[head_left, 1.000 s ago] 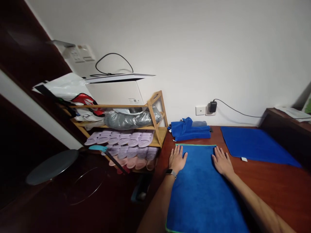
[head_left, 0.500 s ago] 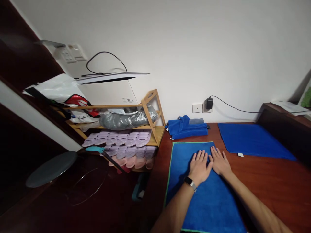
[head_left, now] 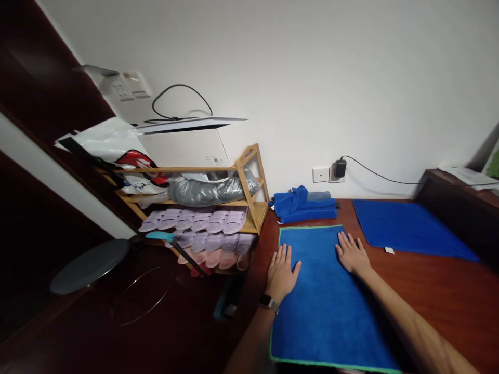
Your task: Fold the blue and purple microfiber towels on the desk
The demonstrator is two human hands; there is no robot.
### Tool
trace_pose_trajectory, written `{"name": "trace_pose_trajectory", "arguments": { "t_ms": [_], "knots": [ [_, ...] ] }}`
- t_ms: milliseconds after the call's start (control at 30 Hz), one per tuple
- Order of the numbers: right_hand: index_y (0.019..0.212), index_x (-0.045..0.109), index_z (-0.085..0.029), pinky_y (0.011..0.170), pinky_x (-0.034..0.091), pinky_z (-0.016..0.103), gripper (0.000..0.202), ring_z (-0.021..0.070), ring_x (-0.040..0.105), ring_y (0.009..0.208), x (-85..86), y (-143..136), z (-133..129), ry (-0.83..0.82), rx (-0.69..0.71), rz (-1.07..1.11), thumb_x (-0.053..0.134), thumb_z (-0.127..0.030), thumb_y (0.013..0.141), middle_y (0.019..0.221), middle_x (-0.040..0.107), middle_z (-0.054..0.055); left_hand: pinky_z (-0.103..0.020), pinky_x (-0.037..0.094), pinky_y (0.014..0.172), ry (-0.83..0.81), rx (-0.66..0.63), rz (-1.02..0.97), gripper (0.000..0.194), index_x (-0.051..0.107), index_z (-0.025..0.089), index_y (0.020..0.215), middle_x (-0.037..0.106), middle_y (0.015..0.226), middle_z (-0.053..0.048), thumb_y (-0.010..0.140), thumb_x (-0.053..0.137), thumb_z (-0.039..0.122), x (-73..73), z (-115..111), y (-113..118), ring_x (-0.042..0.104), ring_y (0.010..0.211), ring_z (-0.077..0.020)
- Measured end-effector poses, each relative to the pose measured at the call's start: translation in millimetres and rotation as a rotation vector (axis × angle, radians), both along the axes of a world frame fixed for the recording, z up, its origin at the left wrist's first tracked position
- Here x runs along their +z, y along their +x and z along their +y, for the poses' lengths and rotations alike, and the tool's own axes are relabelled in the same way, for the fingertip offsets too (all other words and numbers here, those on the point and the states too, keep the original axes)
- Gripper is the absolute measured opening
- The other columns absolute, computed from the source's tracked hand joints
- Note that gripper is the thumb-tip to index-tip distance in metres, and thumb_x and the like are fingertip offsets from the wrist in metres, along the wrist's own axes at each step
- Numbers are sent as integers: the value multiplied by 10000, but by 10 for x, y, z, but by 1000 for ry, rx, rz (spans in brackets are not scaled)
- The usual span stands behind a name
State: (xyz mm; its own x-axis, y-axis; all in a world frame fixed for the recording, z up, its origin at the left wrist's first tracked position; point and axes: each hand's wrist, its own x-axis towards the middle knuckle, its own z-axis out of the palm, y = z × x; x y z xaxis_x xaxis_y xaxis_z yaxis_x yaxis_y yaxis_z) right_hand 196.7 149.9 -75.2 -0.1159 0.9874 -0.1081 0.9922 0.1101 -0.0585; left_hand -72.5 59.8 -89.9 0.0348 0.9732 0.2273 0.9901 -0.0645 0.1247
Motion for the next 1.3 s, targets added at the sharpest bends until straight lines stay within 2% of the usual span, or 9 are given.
{"name": "trace_pose_trajectory", "arguments": {
  "t_ms": [200,400,500,633,733,800,967,1067,1300],
  "knots": [
    [1677,186,-133,1306,112,467,726,224,112,1618,-125,99,-473,49,-23,44,96,-496,1055,1743,159,30,-514,291,1275,21,-23,16,675,382,126,1608,358,1668,-175,1064,379,526,-11,107,67,316,1563,-285],
    [1676,188,-130,1311,97,459,728,213,145,1613,-219,190,-774,54,-9,50,107,-497,1052,1735,187,27,-500,252,1291,19,-30,46,629,419,86,1582,379,1657,-178,1081,341,458,151,72,80,327,1560,-274],
    [1678,178,-131,1309,98,465,728,219,145,1613,-220,166,-752,52,-31,45,107,-490,1049,1736,196,35,-484,218,1307,3,-110,9,597,443,92,1573,396,1653,-155,1096,283,414,224,6,443,324,1562,-254],
    [1683,157,-152,1303,75,504,708,235,125,1617,-234,159,-768,30,-64,22,139,-454,1043,1747,163,44,-440,227,1311,-16,-278,-104,644,413,130,1598,392,1665,-108,1106,228,502,191,-110,1192,299,1573,-219],
    [1684,132,-167,1300,68,518,699,237,90,1622,-217,169,-812,6,-67,-9,142,-443,1042,1754,119,23,-452,258,1304,-45,-306,-144,664,387,155,1614,382,1672,-96,1102,222,544,137,-211,1409,309,1569,-222],
    [1684,115,-173,1301,67,518,700,232,90,1622,-196,171,-830,0,-87,-6,119,-461,1045,1753,119,12,-464,263,1304,-43,-295,-138,666,367,171,1624,363,1681,-88,1098,246,562,116,-293,1245,303,1571,-227],
    [1686,126,-203,1304,72,520,714,219,112,1619,-154,166,-813,14,-103,51,100,-517,1045,1746,147,2,-513,331,1270,-18,-103,-34,647,349,163,1628,362,1675,-117,1102,305,537,66,-588,279,326,1559,-267],
    [1683,174,-188,1307,78,520,713,225,126,1617,-157,190,-838,31,-96,63,137,-497,1041,1739,183,8,-491,364,1252,17,-83,14,619,309,172,1641,370,1675,-120,1108,332,487,18,-752,-117,340,1552,-255],
    [1666,278,-181,1305,182,509,754,240,214,1598,-380,377,-1349,167,42,192,184,-578,1032,1702,305,27,-485,381,1246,75,-116,38,615,265,199,1658,422,1653,-104,1104,365,446,60,-789,-181,380,1534,-247]
  ]
}}
